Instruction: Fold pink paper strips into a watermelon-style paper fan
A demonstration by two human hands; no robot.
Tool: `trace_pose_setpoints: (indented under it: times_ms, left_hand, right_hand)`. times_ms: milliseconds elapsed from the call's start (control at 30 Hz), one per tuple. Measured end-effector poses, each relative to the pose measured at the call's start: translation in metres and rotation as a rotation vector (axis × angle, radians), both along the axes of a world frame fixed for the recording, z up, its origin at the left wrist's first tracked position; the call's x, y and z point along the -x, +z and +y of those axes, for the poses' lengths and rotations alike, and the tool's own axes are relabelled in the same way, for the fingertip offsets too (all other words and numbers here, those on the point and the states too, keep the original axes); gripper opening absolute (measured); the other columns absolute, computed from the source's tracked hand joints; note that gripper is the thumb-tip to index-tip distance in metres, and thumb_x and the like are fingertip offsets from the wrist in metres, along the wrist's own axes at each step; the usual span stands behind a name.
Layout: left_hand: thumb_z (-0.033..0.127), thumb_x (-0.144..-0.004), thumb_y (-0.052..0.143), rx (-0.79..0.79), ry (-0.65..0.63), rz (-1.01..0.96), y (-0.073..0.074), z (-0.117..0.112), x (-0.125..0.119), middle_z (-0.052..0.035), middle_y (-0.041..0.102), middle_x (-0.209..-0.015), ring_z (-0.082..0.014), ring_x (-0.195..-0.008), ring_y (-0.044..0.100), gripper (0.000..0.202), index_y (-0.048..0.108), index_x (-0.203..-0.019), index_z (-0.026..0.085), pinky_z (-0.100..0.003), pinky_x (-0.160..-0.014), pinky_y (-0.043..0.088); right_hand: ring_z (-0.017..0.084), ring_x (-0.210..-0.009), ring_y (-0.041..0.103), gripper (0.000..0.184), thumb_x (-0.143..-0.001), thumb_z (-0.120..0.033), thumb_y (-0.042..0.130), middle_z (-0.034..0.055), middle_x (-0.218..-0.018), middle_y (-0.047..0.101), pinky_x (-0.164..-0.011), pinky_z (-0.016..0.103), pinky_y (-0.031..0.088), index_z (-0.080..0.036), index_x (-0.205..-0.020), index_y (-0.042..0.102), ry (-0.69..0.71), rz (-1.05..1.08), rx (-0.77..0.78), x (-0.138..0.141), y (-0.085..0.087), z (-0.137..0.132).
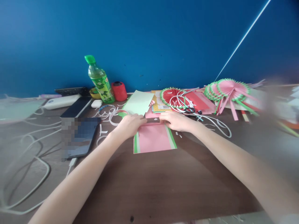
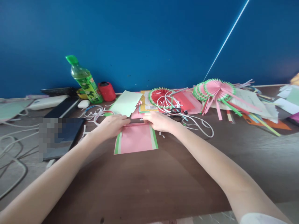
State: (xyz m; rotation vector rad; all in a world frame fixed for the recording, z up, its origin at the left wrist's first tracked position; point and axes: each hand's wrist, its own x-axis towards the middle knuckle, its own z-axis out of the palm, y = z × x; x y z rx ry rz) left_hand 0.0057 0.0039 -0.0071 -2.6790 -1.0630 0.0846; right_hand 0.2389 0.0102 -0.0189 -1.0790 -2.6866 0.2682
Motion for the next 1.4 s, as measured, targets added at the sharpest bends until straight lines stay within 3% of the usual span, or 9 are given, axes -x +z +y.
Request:
trace_pose_setpoints:
  times_ms: [233, 400, 633, 833, 967, 1167, 1267, 1400]
  left_hand:
    - [0.001, -0.074, 0.045, -0.017, 0.041, 0.027, 0.003, -0.011, -0.008, -0.0057, 0.061, -0.084, -0.0212, -0.082, 0.057, 0.027, 0.058, -0.091, 0.017, -0.029, -0.058, 0.038]
    - [0.005, -0.082, 0.043, -0.132, 0.014, 0.003, -0.002, -0.017, -0.003, -0.0063, 0.059, -0.086, -0.0202, -0.082, 0.056, 0.021, 0.056, -0.095, 0.015, -0.031, -0.063, 0.039]
    - [0.011, -0.086, 0.043, -0.169, -0.084, -0.057, -0.008, -0.018, 0.005, -0.0054, 0.054, -0.08, -0.0188, -0.077, 0.052, 0.021, 0.059, -0.094, 0.021, -0.03, -0.062, 0.036]
    - [0.013, -0.087, 0.043, -0.167, -0.045, -0.056, -0.007, -0.021, 0.005, -0.0059, 0.055, -0.08, -0.0194, -0.078, 0.052, 0.022, 0.062, -0.096, 0.022, -0.03, -0.061, 0.036]
    - [0.014, -0.088, 0.042, -0.171, -0.007, -0.015, -0.008, -0.026, 0.007, -0.0058, 0.057, -0.081, -0.0194, -0.078, 0.052, 0.026, 0.061, -0.103, 0.023, -0.03, -0.061, 0.036]
    - [0.006, -0.086, 0.037, -0.157, 0.019, 0.044, -0.009, -0.033, 0.009, -0.0077, 0.058, -0.084, -0.0201, -0.077, 0.054, 0.042, 0.051, -0.122, 0.021, -0.031, -0.06, 0.037]
    - [0.006, -0.087, 0.033, -0.157, 0.011, 0.059, -0.009, -0.036, 0.007, -0.0083, 0.058, -0.083, -0.0206, -0.075, 0.053, 0.042, 0.051, -0.123, 0.02, -0.032, -0.058, 0.037]
    - [0.007, -0.087, 0.033, -0.167, 0.009, 0.057, -0.009, -0.038, 0.004, -0.0072, 0.055, -0.08, -0.021, -0.074, 0.052, 0.048, 0.045, -0.129, 0.026, -0.031, -0.057, 0.037]
  right_hand:
    - [0.018, -0.08, 0.049, 0.028, -0.071, 0.007, 0.041, 0.0054, -0.082, 0.058, -0.067, 0.028, 0.038, -0.015, -0.08, 0.058, 0.005, -0.042, -0.113, 0.001, -0.006, -0.008]
    - [0.02, -0.084, 0.045, 0.035, -0.081, 0.002, 0.037, 0.0089, -0.087, 0.058, -0.076, 0.034, 0.041, -0.011, -0.102, 0.062, 0.039, -0.012, -0.278, -0.001, -0.016, -0.015]
    - [0.019, -0.072, 0.039, 0.039, -0.09, -0.007, 0.032, 0.0068, -0.07, 0.052, -0.065, 0.031, 0.037, -0.016, -0.114, 0.062, 0.067, -0.085, -0.452, -0.002, -0.023, -0.017]
    - [0.019, -0.073, 0.042, 0.037, -0.092, -0.012, 0.032, 0.0069, -0.072, 0.056, -0.06, 0.03, 0.034, -0.016, -0.111, 0.063, 0.032, -0.155, -0.477, 0.001, -0.018, -0.021]
    - [0.018, -0.075, 0.046, 0.038, -0.09, -0.006, 0.033, 0.0069, -0.077, 0.061, -0.062, 0.029, 0.037, -0.015, -0.113, 0.062, 0.028, -0.2, -0.456, 0.001, -0.016, -0.024]
    - [0.019, -0.079, 0.049, 0.054, -0.077, 0.006, 0.038, 0.008, -0.086, 0.063, -0.063, 0.029, 0.04, -0.014, -0.124, 0.054, -0.039, -0.319, -0.413, 0.004, -0.013, -0.039]
    - [0.02, -0.076, 0.051, 0.056, -0.074, 0.004, 0.041, 0.011, -0.091, 0.064, -0.057, 0.03, 0.039, -0.009, -0.127, 0.051, -0.099, -0.369, -0.389, 0.012, -0.011, -0.046]
    - [0.021, -0.076, 0.052, 0.059, -0.073, 0.0, 0.045, 0.0119, -0.095, 0.064, -0.053, 0.03, 0.036, -0.015, -0.131, 0.048, -0.13, -0.391, -0.358, 0.023, -0.007, -0.047]
